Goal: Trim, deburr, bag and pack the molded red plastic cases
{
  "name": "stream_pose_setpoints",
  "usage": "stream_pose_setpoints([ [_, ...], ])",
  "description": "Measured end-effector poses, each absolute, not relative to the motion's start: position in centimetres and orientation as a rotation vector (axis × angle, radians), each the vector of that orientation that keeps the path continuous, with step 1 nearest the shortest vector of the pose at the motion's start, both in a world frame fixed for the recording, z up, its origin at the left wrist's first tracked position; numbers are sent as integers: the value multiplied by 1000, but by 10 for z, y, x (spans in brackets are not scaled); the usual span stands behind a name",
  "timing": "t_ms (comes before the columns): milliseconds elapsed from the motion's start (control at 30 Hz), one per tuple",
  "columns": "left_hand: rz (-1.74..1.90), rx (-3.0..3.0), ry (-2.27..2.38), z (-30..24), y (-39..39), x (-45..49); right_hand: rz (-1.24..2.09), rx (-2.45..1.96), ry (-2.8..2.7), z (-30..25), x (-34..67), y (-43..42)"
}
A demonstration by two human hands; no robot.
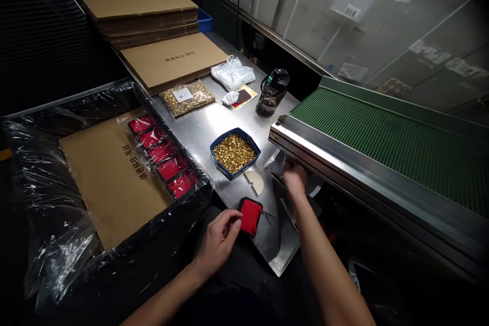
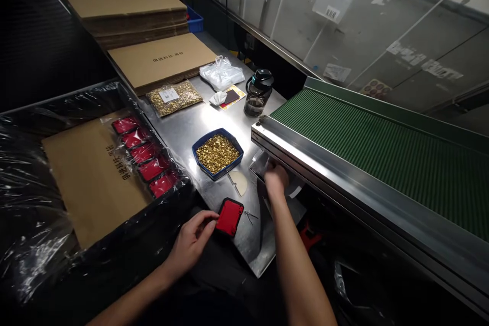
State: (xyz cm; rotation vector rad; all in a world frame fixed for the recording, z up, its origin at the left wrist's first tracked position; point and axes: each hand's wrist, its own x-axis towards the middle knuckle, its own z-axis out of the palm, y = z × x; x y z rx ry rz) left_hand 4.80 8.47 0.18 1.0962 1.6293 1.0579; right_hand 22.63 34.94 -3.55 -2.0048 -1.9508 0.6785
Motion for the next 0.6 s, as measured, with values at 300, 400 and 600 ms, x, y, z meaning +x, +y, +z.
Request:
stream_pose_setpoints([
  [300, 1183, 1333, 1453, 21, 174, 74, 1012, -1788, -1628, -17, 224, 320],
  [400, 1208, 1451, 1358, 28, 199, 73, 1229, -1625, -1579, 2, 233, 284],
  [600, 976, 1668, 935, 49, 222, 74, 1700, -1368, -1343, 52, 287, 213],
])
